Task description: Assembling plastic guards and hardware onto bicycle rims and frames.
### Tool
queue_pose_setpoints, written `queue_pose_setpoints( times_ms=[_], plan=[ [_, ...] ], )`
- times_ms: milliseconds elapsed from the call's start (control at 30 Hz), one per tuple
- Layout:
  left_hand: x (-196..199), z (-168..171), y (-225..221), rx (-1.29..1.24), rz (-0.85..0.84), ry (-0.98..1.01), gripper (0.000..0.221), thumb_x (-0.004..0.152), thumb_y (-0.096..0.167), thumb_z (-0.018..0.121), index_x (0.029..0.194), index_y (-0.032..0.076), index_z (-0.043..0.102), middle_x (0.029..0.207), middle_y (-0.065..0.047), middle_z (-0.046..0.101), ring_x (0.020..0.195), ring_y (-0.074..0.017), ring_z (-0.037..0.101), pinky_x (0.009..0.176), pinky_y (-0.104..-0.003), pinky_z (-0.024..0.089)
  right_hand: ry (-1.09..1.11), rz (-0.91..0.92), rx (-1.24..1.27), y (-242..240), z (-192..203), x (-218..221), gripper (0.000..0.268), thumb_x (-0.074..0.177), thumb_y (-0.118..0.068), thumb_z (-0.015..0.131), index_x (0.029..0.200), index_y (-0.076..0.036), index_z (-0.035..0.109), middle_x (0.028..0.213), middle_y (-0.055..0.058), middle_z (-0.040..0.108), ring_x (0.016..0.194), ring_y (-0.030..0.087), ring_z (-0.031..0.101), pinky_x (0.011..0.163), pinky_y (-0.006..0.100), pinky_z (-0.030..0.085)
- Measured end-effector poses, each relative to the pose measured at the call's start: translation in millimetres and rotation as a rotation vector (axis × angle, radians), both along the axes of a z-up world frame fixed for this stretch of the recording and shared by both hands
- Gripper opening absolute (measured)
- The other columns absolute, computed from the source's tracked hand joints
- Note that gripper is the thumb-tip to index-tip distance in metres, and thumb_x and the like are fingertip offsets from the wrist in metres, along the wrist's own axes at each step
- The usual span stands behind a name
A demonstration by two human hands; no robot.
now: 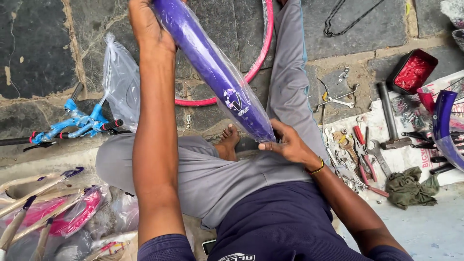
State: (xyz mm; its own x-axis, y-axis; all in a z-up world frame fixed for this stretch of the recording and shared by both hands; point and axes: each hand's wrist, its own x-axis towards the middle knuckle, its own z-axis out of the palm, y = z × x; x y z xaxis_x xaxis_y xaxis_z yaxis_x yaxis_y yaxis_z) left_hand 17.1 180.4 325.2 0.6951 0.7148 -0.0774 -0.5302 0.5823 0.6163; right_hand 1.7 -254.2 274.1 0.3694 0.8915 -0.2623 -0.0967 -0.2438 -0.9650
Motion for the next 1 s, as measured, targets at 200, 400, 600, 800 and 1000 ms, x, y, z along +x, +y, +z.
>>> queue_pose_setpoints(
  times_ms=[200, 400, 600, 800, 1000],
  plan=[
    [-19.2, 31.0, -54.8, -0.006, -0.049, 0.025, 0.043, 0.098, 0.029, 0.059, 0.116, -0.010, 0.058, 0.103, -0.028, 0.067, 0.088, -0.0366, 0.073, 0.078, -0.045, 0.062, 0.269, -0.030, 0.175, 6.0, 10.0, 0.6, 0.062, 0.082, -0.015, 0.085, 0.135, 0.004, 0.059, 0.126, 0.006, 0.068, 0.118, 0.013, 0.062, 0.105, 0.030, 0.046],
    [-61.0, 50.6, -195.9, -0.068, -0.074, 0.162, 0.055, 0.101, 0.036, 0.058, 0.138, -0.003, 0.047, 0.124, -0.026, 0.064, 0.114, -0.0392, 0.067, 0.102, -0.048, 0.056, 0.396, -0.055, 0.196, 6.7, -11.1, 2.3, 0.061, 0.083, -0.011, 0.086, 0.136, 0.005, 0.062, 0.125, 0.006, 0.067, 0.119, 0.014, 0.061, 0.107, 0.031, 0.045],
    [-110.7, 19.6, -279.7, -0.024, -0.040, 0.324, 0.036, 0.099, 0.007, 0.074, 0.130, 0.000, 0.056, 0.113, -0.009, 0.063, 0.100, -0.0193, 0.063, 0.090, -0.039, 0.052, 0.393, -0.075, 0.176, 9.3, -2.2, -8.0, 0.063, 0.084, -0.014, 0.085, 0.139, 0.001, 0.058, 0.125, 0.003, 0.068, 0.119, 0.012, 0.061, 0.106, 0.029, 0.047],
    [-149.2, -24.7, -294.4, 0.003, -0.149, 0.369, 0.032, 0.096, 0.001, 0.076, 0.124, -0.002, 0.061, 0.115, -0.009, 0.067, 0.105, -0.0170, 0.063, 0.101, -0.035, 0.049, 0.385, -0.066, 0.121, 7.3, -5.8, -19.1, 0.060, 0.085, -0.017, 0.087, 0.136, 0.000, 0.061, 0.110, 0.002, 0.065, 0.105, 0.010, 0.059, 0.093, 0.028, 0.049],
    [-141.1, 6.6, -279.9, -0.066, -0.189, 0.378, 0.036, 0.090, 0.002, 0.075, 0.122, 0.000, 0.061, 0.114, -0.013, 0.068, 0.111, -0.0260, 0.066, 0.113, -0.047, 0.049, 0.066, 0.040, -0.041, -3.6, 12.9, -18.4, 0.052, 0.084, -0.031, 0.083, 0.120, -0.002, 0.061, 0.099, 0.005, 0.069, 0.094, 0.011, 0.065, 0.083, 0.029, 0.051]
  ],
)
